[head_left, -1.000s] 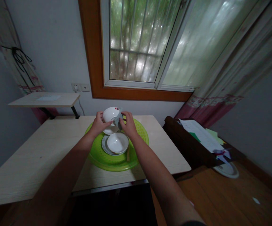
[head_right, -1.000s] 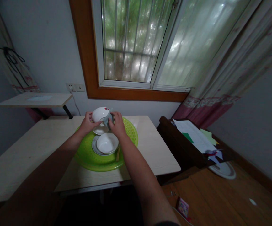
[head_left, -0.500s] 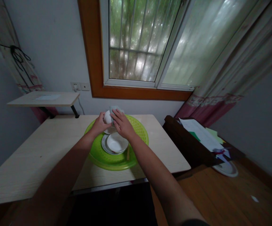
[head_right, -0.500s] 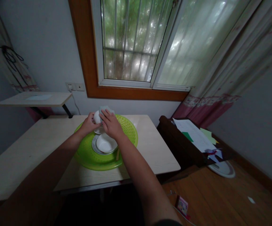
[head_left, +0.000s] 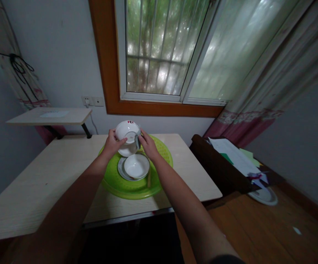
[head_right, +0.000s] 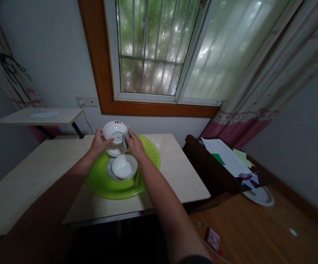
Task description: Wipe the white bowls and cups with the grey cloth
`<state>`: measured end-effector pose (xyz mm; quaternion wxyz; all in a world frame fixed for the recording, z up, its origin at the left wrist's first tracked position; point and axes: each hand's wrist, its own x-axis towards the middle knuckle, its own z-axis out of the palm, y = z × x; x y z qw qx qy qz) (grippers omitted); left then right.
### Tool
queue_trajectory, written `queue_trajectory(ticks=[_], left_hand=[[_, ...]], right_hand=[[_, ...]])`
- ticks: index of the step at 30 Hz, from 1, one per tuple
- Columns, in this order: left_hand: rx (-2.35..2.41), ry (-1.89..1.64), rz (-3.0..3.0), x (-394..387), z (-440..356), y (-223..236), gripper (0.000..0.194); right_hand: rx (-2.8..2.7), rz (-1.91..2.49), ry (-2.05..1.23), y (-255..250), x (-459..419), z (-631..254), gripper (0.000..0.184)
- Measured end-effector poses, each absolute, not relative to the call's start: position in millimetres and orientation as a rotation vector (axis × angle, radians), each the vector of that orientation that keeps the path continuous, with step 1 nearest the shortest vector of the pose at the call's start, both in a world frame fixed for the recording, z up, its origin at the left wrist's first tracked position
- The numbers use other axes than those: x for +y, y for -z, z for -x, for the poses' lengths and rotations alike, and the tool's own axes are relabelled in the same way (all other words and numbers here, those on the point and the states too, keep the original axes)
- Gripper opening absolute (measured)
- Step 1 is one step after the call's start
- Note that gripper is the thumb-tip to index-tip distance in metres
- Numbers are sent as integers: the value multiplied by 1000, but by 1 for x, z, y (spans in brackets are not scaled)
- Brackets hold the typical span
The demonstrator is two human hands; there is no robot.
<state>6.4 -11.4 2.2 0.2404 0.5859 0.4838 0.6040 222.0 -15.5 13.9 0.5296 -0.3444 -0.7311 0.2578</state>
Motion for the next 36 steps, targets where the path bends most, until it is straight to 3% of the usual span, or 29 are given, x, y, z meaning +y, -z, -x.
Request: queue_trajectory(ticks=[13, 19, 36], left_hand=[[1059, -1502, -1482, -13, -12, -1, 75], [1011, -1386, -1404, -23, -18, -9, 84], [1244, -1374, -1631, -18, -12, -2, 68]], right_hand=[[-1675, 888, -734, -9, -16, -217, 74], [-1687, 933, -671, -9, -16, -220, 71], [-1884, 855, -474, -13, -15, -230, 58]])
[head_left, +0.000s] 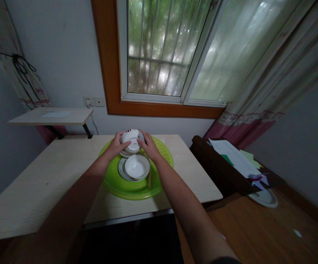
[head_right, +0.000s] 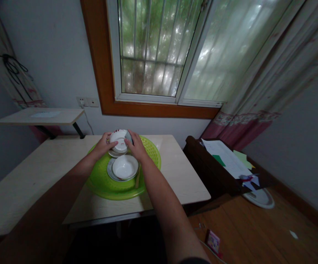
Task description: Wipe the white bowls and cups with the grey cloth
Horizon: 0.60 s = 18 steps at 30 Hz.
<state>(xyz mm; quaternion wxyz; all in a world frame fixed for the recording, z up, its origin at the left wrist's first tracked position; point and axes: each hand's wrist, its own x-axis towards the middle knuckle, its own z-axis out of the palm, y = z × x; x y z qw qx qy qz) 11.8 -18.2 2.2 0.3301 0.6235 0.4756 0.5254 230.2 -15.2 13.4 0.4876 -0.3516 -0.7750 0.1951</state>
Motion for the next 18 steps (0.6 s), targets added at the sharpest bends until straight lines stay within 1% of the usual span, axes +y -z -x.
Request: queue_trajectory(ticks=[5, 12, 15, 18], left_hand=[[1361, -1400, -1695, -22, -15, -5, 66], [1360, -1427, -1761, -16, -15, -1, 69], [1380, -1470, -1737, -14, -14, 0, 70], [1414, -1548, -1683, -12, -11, 0, 70]], right_hand=[[-1982, 839, -339, -18, -17, -227, 51], [-2198, 661, -145, -32, -35, -216, 55], [-2172, 641, -170, -33, -37, -214, 56], [-2043, 703, -292, -30, -32, -216, 53]])
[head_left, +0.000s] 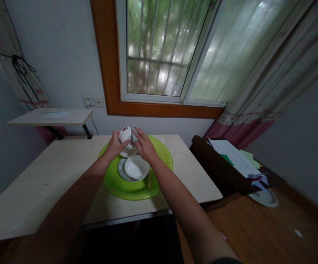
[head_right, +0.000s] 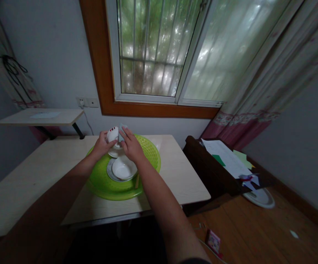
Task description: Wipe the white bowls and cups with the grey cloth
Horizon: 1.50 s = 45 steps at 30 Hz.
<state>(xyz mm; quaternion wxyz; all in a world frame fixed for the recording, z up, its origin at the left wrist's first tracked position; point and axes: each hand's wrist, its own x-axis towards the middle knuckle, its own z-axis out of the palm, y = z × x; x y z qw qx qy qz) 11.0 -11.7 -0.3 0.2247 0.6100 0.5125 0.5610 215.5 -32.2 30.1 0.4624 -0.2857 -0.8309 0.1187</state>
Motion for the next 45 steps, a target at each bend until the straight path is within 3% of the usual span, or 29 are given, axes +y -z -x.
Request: queue_trajectory(ticks=[4, 10, 14, 20, 33, 45], left_hand=[[1396, -1651, -1555, -8, -6, 1, 72], [1248, -1651, -1461, -9, -6, -1, 68], [1209, -1529, -1452, -13, -11, 0, 69], [1146, -1443, -1463, -11, -16, 4, 79], [1171, -1407, -1579, -13, -13, 1, 70], [1217, -1466, -1601, -3, -11, 8, 66]], right_hand=[[-1822, 794, -556, -22, -24, -219, 51], [-1689, 792, -899, -14, -23, -212, 73], [-1634, 820, -845, -9, -21, -210, 83], [-1593, 878, -821, -1, -10, -216, 81], [-1891, 816, -542, -3, -5, -230, 53], [-2199, 693, -184, -31, -32, -218, 65]])
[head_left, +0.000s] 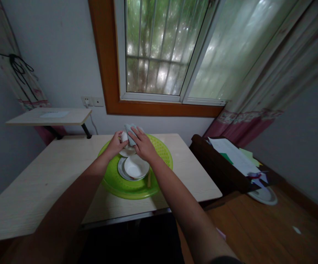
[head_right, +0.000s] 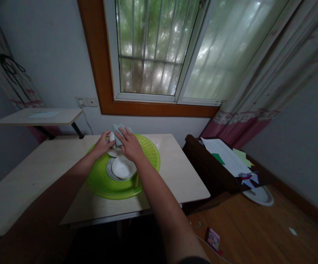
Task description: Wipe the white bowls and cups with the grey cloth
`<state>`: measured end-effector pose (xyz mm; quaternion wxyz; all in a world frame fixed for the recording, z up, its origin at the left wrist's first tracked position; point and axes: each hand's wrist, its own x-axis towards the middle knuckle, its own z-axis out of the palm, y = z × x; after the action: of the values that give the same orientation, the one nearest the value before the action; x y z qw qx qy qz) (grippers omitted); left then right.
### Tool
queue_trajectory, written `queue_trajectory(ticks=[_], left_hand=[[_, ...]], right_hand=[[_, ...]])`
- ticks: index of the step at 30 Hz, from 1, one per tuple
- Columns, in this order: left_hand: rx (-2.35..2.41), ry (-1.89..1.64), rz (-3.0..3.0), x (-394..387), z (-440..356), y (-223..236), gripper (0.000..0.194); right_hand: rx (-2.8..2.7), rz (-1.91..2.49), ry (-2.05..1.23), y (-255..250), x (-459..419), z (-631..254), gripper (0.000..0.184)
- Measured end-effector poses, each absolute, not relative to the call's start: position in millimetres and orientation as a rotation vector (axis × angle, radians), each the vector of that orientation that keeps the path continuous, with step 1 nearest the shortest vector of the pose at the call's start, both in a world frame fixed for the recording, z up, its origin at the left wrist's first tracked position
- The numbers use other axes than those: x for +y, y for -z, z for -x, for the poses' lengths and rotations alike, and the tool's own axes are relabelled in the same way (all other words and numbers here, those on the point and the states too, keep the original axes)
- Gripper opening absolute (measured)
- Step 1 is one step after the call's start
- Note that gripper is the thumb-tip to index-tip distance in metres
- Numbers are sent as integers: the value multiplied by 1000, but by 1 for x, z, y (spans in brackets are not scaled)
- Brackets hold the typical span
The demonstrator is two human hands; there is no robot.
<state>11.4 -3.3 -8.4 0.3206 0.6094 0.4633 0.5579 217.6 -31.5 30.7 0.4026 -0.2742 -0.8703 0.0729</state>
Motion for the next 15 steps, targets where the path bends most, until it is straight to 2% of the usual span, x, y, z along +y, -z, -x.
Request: queue_trajectory(ticks=[7, 15], left_hand=[[1239, -1627, -1309, -8, -10, -1, 62], [1175, -1588, -1155, -13, -13, -7, 54]], right_hand=[[-2112, 778, -143, -23, -27, -220, 66], [-2132, 751, -104, -26, -32, -219, 59]])
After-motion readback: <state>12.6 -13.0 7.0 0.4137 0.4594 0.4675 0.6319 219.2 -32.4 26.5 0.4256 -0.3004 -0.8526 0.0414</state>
